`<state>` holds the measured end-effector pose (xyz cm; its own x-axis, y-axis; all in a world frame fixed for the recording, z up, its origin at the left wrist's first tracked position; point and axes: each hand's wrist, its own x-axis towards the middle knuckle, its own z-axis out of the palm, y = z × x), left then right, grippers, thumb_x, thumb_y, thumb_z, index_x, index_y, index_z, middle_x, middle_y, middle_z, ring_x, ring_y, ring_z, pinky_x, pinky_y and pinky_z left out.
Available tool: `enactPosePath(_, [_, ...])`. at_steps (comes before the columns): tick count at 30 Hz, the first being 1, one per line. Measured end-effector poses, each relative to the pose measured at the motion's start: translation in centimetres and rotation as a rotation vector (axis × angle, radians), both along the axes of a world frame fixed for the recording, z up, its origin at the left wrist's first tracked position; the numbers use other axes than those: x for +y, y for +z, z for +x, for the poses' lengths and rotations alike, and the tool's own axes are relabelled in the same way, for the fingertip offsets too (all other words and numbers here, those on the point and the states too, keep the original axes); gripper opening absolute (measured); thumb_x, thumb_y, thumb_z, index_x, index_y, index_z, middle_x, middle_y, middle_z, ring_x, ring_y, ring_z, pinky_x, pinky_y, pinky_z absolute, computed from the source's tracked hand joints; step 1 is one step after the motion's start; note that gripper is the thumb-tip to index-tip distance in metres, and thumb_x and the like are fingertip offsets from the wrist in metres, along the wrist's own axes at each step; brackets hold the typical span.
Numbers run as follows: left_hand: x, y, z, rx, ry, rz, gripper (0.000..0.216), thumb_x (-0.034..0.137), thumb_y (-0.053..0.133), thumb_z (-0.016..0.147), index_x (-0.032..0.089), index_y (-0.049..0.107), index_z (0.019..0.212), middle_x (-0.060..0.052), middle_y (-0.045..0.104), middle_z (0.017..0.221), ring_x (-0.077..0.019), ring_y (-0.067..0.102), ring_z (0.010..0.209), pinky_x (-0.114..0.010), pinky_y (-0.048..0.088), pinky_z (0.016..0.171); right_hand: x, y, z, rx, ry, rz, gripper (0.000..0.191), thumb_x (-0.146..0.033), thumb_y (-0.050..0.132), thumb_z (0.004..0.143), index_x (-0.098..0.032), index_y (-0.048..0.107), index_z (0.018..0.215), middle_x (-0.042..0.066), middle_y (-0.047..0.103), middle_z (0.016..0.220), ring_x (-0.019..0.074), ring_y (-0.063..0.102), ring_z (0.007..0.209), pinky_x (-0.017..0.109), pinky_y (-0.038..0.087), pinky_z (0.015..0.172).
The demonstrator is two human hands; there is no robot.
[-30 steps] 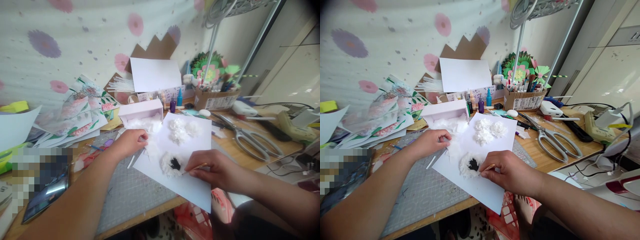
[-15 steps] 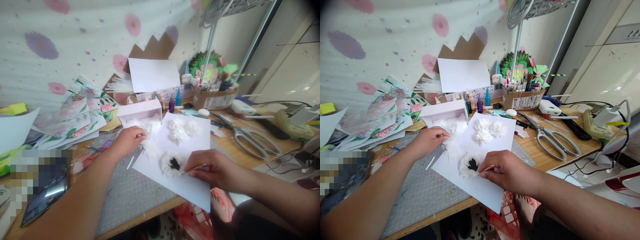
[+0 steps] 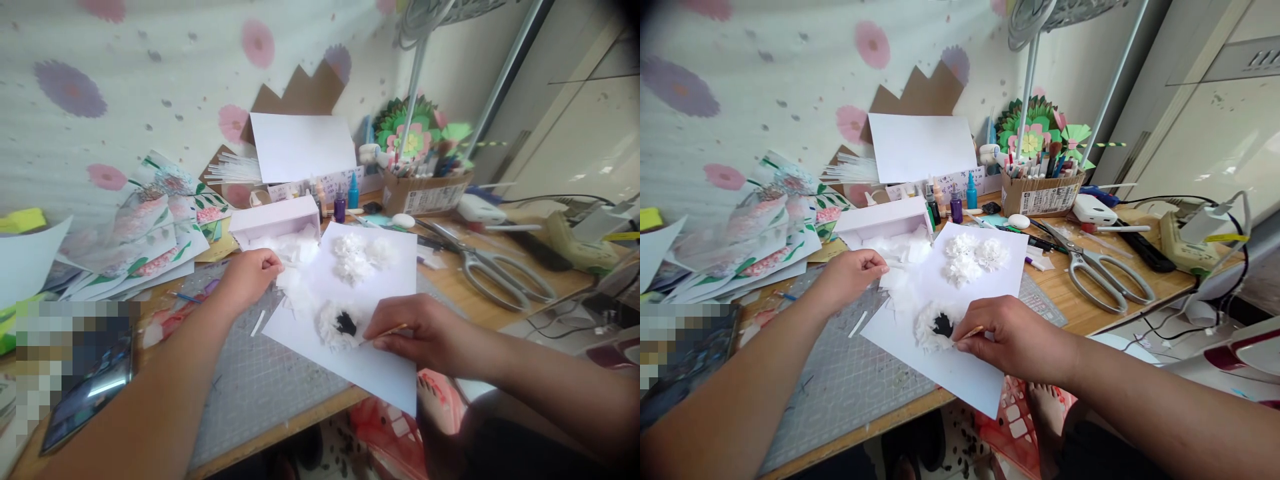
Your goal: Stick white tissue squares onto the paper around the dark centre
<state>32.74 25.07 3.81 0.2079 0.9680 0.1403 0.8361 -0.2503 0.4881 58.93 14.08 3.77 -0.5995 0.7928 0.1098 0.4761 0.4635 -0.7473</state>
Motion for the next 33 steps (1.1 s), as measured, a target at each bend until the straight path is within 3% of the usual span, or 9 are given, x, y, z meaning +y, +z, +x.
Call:
enactPosePath(4, [-0.5,0.7,0.2,-0.052,-0.044,-0.047,0.017,0.032,0.051,0.075,0.019,0.055,0.066,0.003,0.057,0.06,-0.0115,0.046,0.05,-0.023,0.03,0.048,0.0,0.0,0.0,0.001,0.005,0.003,0.017,-0.022,0.052,0.082,-0.018,0.067,0.089,0.005,0.065,0.085,0.0137,0.06,0.078,0.024,0.047,0.07])
enactPosePath(9, [-2.8,1.3,1.9,-0.504,-0.191,-0.188,0.017,0.033,0.054,0.077,0.017,0.052,0.071,0.001,0.058,0.068,-0.0125,0.054,0.065,-0.022,0.039,0.058,0.0,0.0,0.0,0.0,0.011,0.01,0.017,-0.023,0.052,0.082,-0.018,0.066,0.09,0.005,0.066,0.085,0.0139,0.06,0.078,0.024,0.047,0.07])
enactPosePath(12, [-5.1,0.8,4.0,-0.681,-0.324,-0.342,0.017,0.034,0.051,0.081,0.018,0.05,0.075,0.002,0.057,0.063,-0.0081,0.047,0.052,-0.02,0.038,0.053,0.1,-0.1,0.0,-0.011,0.02,0.021,0.017,-0.023,0.052,0.082,-0.018,0.066,0.091,0.006,0.065,0.085,0.0136,0.06,0.077,0.024,0.047,0.069])
enactPosePath(14, [-6.5,0.2,5.3,-0.665,-0.351,-0.476,0.017,0.034,0.047,0.083,0.019,0.048,0.077,0.005,0.051,0.056,-0.0058,0.039,0.041,-0.019,0.032,0.043,0.0,-0.1,0.0,-0.023,0.021,0.033,0.017,-0.022,0.052,0.082,-0.017,0.067,0.089,0.006,0.065,0.083,0.013,0.06,0.075,0.024,0.046,0.067])
enactPosePath(16, [-7.4,-0.6,6.3,-0.58,-0.349,-0.501,0.017,0.034,0.046,0.084,0.02,0.047,0.076,0.007,0.047,0.053,-0.0058,0.037,0.039,-0.019,0.029,0.04,0.0,-0.1,0.0,-0.046,0.023,0.045,0.016,-0.021,0.053,0.082,-0.016,0.067,0.086,0.005,0.064,0.08,0.0125,0.059,0.073,0.023,0.046,0.065])
enactPosePath(21, [-7.6,-1.8,6.8,-0.32,-0.359,-0.4,0.015,0.031,0.048,0.081,0.02,0.05,0.071,0.003,0.058,0.063,-0.0108,0.051,0.054,-0.021,0.035,0.047,0.0,0.6,0.3,-0.046,0.021,0.001,0.013,-0.02,0.055,0.08,-0.016,0.066,0.083,0.005,0.065,0.077,0.0122,0.059,0.071,0.023,0.046,0.064])
enactPosePath(26, [-7.4,-2.2,6.7,-0.157,-0.356,-0.297,0.014,0.03,0.048,0.08,0.021,0.052,0.071,0.003,0.06,0.062,-0.0125,0.054,0.055,-0.022,0.036,0.048,0.1,1.1,0.8,0.162,-0.145,-0.097,0.011,-0.019,0.057,0.078,-0.015,0.066,0.077,0.005,0.068,0.079,0.0125,0.062,0.071,0.024,0.048,0.065])
enactPosePath(29, [-7.4,-2.4,6.7,-0.107,-0.367,-0.261,0.014,0.03,0.046,0.081,0.021,0.053,0.072,0.003,0.06,0.062,-0.0128,0.055,0.055,-0.023,0.037,0.049,0.1,1.0,0.6,0.206,-0.187,-0.058,0.011,-0.02,0.058,0.078,-0.015,0.066,0.08,0.005,0.068,0.078,0.0123,0.062,0.071,0.023,0.048,0.064])
enactPosePath(33, [-7.5,-2.5,6.7,-0.083,-0.373,-0.252,0.013,0.028,0.045,0.081,0.022,0.052,0.073,0.004,0.059,0.061,-0.0122,0.054,0.054,-0.022,0.036,0.048,0.1,0.3,-0.1,0.091,-0.14,0.023,0.013,-0.022,0.056,0.08,-0.017,0.066,0.086,0.004,0.068,0.081,0.0123,0.061,0.073,0.023,0.048,0.065])
